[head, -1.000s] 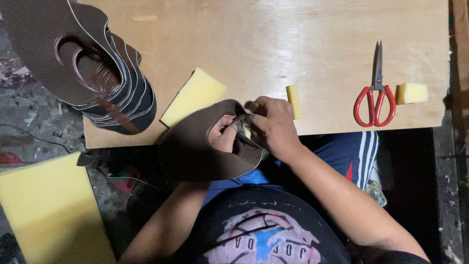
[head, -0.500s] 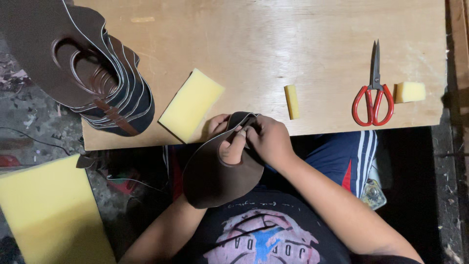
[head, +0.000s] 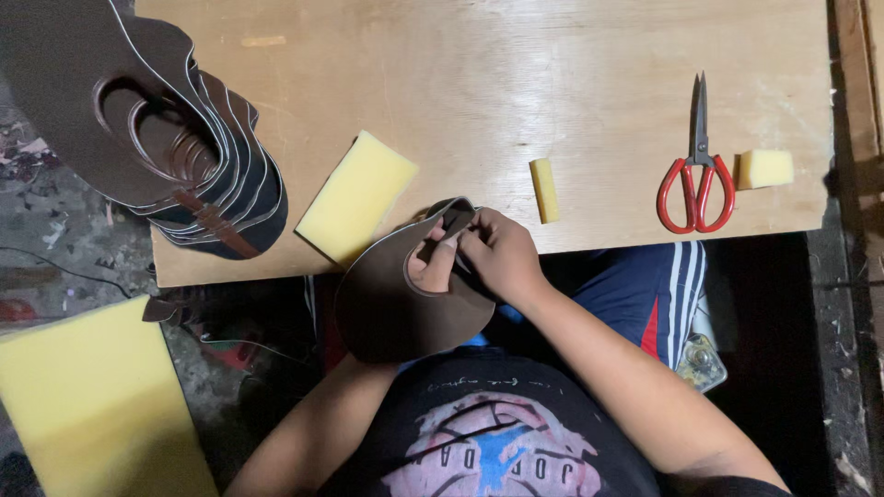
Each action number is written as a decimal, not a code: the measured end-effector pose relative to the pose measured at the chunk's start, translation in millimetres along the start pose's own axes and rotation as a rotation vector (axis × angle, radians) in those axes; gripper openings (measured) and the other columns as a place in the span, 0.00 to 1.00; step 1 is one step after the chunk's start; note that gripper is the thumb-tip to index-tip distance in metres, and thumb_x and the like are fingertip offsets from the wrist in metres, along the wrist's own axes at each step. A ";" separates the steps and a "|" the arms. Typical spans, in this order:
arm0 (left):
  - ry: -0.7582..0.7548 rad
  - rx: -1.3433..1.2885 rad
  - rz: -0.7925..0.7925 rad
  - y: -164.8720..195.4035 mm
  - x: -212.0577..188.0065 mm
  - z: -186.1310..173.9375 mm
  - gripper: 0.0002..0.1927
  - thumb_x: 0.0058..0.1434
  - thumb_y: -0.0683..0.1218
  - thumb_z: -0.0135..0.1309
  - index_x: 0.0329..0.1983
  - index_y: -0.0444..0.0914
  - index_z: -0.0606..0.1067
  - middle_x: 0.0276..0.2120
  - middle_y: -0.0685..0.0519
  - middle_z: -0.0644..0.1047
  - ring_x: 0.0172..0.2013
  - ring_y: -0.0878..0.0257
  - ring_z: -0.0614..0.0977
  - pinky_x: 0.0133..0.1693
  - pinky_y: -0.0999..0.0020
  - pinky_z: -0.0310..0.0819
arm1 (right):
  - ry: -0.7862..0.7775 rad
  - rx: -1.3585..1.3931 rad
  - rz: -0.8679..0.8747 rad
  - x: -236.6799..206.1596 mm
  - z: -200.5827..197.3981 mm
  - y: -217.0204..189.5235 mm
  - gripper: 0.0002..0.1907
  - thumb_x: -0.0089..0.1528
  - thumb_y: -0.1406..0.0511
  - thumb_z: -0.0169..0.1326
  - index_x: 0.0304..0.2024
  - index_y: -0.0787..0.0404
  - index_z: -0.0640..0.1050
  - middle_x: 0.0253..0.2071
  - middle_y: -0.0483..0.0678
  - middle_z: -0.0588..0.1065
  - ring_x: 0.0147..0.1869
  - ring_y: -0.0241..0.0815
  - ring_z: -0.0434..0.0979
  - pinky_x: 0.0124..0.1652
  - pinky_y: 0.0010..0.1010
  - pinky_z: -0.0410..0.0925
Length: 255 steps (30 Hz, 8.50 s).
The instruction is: The person holds a brown shoe upper, inserts a strip of foam padding into it and folds the material over, then sets it on the workbench. They pick up red-handled scissors and trim excess material from the edge of the upper, cutting small pieces off and placing the trimmed upper with a stack of finished uppers on the bench.
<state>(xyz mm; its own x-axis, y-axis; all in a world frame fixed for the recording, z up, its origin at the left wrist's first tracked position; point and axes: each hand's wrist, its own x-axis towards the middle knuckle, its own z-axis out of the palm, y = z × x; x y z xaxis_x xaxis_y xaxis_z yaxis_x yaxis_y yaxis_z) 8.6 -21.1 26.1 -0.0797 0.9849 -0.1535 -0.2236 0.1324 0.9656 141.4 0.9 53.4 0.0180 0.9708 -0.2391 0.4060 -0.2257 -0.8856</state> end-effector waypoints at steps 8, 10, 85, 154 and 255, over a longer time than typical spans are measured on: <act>0.166 -0.197 0.079 -16.0 26.5 7.9 0.06 0.60 0.34 0.53 0.40 0.33 0.71 0.47 0.47 0.76 0.41 0.66 0.77 0.48 0.69 0.73 | 0.095 -0.300 -0.357 -12.4 -8.4 -9.2 0.09 0.57 0.66 0.62 0.37 0.61 0.78 0.37 0.53 0.76 0.37 0.54 0.79 0.37 0.40 0.71; 0.126 -0.174 0.067 -14.0 27.3 5.7 0.04 0.61 0.35 0.53 0.38 0.33 0.71 0.47 0.48 0.76 0.42 0.66 0.77 0.49 0.70 0.72 | 0.066 -0.271 -0.327 -10.8 -13.5 -11.0 0.15 0.56 0.66 0.61 0.45 0.60 0.77 0.36 0.52 0.77 0.38 0.55 0.79 0.37 0.41 0.71; 0.110 -0.018 -0.112 -13.9 23.6 -1.9 0.07 0.60 0.40 0.57 0.40 0.35 0.73 0.34 0.53 0.77 0.30 0.69 0.77 0.31 0.74 0.73 | 0.043 -0.591 -0.207 -7.0 -29.1 -28.9 0.10 0.58 0.58 0.63 0.33 0.57 0.83 0.31 0.51 0.77 0.37 0.52 0.78 0.35 0.41 0.70; -0.231 0.485 -0.013 21.7 33.6 -24.4 0.05 0.53 0.41 0.59 0.33 0.36 0.76 0.25 0.55 0.77 0.27 0.69 0.77 0.30 0.74 0.70 | -0.222 -0.293 0.011 20.4 -26.1 -16.0 0.16 0.54 0.61 0.61 0.40 0.61 0.74 0.33 0.51 0.80 0.36 0.52 0.83 0.39 0.40 0.73; 0.005 0.368 -0.087 -23.0 39.3 -27.6 0.11 0.67 0.45 0.59 0.40 0.30 0.77 0.33 0.46 0.78 0.35 0.62 0.77 0.40 0.69 0.72 | -0.200 0.124 -0.040 1.1 -9.4 15.1 0.05 0.63 0.68 0.59 0.37 0.66 0.79 0.31 0.46 0.75 0.36 0.31 0.71 0.38 0.25 0.68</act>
<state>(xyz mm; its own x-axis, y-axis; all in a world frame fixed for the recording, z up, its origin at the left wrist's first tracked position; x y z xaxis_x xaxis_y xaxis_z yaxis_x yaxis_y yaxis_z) -16.2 11.4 -7.9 -0.0806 0.9677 -0.2387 0.1338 0.2478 0.9595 156.2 -0.7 43.5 -0.1819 0.9466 -0.2661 0.2871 -0.2077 -0.9351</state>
